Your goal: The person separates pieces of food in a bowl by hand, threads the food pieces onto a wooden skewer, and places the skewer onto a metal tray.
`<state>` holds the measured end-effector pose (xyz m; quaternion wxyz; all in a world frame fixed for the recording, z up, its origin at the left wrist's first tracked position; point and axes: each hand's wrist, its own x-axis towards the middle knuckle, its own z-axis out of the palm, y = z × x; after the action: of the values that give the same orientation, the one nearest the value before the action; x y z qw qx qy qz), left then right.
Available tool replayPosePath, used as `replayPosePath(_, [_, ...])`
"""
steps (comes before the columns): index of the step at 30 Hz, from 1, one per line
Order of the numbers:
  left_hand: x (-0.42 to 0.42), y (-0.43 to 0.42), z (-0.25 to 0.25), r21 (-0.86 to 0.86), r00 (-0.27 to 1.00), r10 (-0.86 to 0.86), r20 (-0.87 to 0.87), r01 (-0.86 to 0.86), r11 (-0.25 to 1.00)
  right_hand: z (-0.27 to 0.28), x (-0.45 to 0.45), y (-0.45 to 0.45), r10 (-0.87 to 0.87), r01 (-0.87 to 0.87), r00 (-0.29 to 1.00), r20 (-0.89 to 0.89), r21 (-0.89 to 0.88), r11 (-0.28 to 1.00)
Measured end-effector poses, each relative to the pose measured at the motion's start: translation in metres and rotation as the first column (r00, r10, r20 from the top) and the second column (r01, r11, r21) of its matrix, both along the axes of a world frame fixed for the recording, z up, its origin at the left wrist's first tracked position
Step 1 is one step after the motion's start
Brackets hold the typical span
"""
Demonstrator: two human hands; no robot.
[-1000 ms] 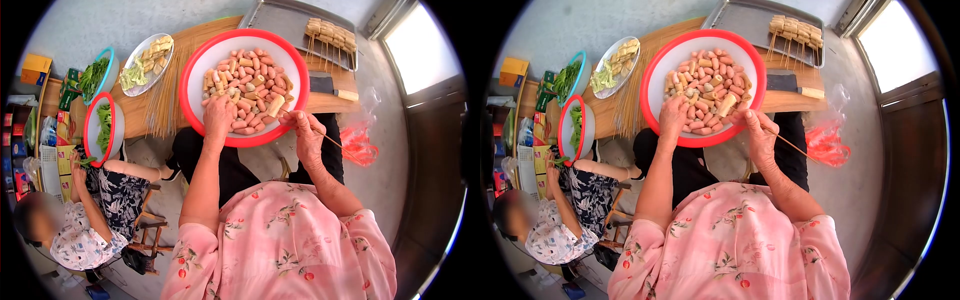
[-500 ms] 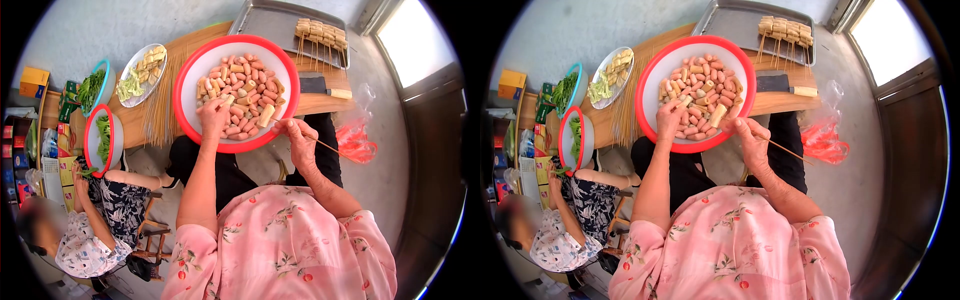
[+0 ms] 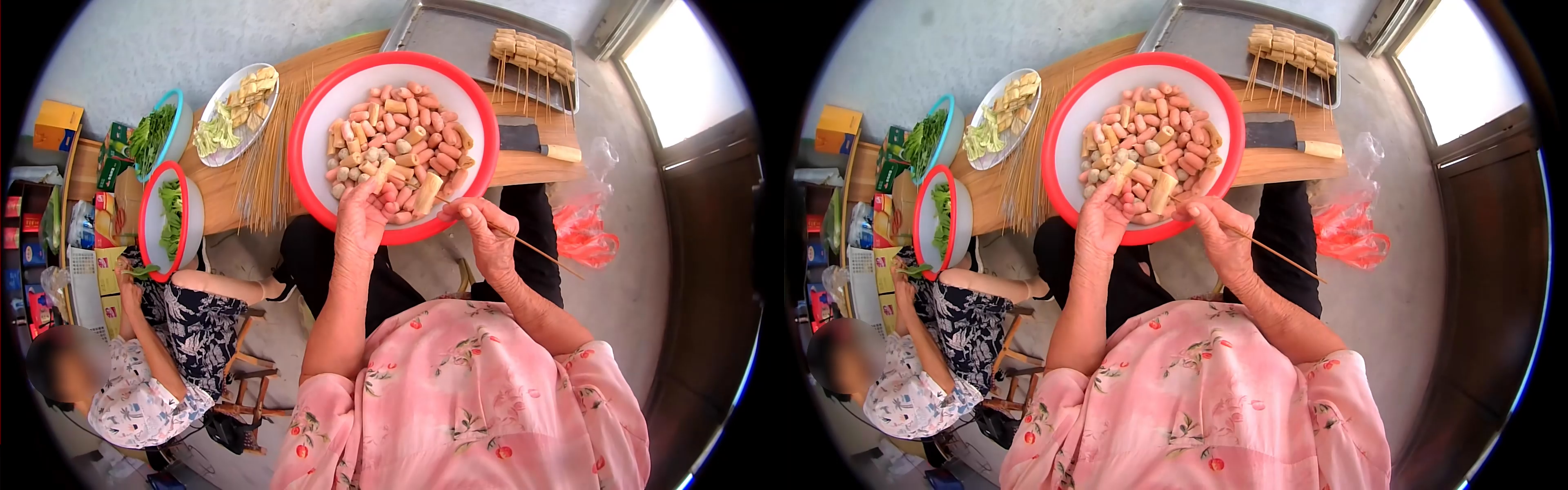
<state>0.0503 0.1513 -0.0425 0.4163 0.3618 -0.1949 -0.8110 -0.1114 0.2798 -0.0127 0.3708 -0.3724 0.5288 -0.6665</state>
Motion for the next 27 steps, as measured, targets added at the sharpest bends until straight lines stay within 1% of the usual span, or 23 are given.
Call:
replayPosePath(3, [0.001, -0.001, -0.003, -0.007, 1.0, -0.012, -0.025, 0.012, 1.0, 0.001, 0.001, 0.0, -0.001, 0.001, 1.0, -0.004, -0.002, 1.0])
replayPosePath(5, [0.002, -0.001, -0.003, -0.045, 0.998, -0.018, -0.055, 0.016, 0.999, -0.002, 0.0, 0.0, 0.004, -0.004, 1.0, 0.002, -0.002, 1.0])
replayPosePath(10, [0.001, -0.001, 0.0, -0.06, 1.0, -0.025, -0.009, 0.025, 0.998, -0.001, 0.0, 0.001, 0.005, -0.005, 1.0, 0.007, 0.013, 1.0])
replayPosePath(12, [0.001, 0.0, 0.001, -0.072, 0.999, -0.041, 0.008, 0.041, 0.997, -0.001, -0.001, 0.001, 0.005, -0.003, 0.999, -0.051, 0.039, 0.999])
replayPosePath(15, [-0.001, 0.002, 0.003, -0.112, 0.999, -0.036, 0.015, 0.037, 0.993, -0.001, -0.002, 0.001, 0.012, -0.005, 0.996, -0.085, 0.081, 0.997])
replayPosePath(18, [-0.003, 0.004, 0.004, -0.138, 1.0, -0.004, 0.026, 0.008, 0.99, -0.008, -0.001, 0.0, 0.006, -0.001, 0.998, -0.062, 0.082, 0.997])
replayPosePath(20, [-0.003, 0.004, 0.001, -0.193, 0.993, -0.003, 0.119, 0.026, 0.981, -0.009, -0.002, 0.0, 0.009, -0.004, 0.998, -0.068, 0.081, 0.997])
replayPosePath(22, [-0.001, 0.004, -0.002, -0.193, 0.994, -0.018, 0.109, 0.039, 0.98, -0.009, -0.003, -0.001, 0.011, -0.005, 0.997, -0.075, 0.079, 0.997])
replayPosePath(27, [0.0, 0.005, -0.004, -0.201, 0.993, -0.031, 0.113, 0.053, 0.978, -0.016, -0.001, -0.003, -0.001, 0.001, 1.0, -0.001, 0.039, 0.999])
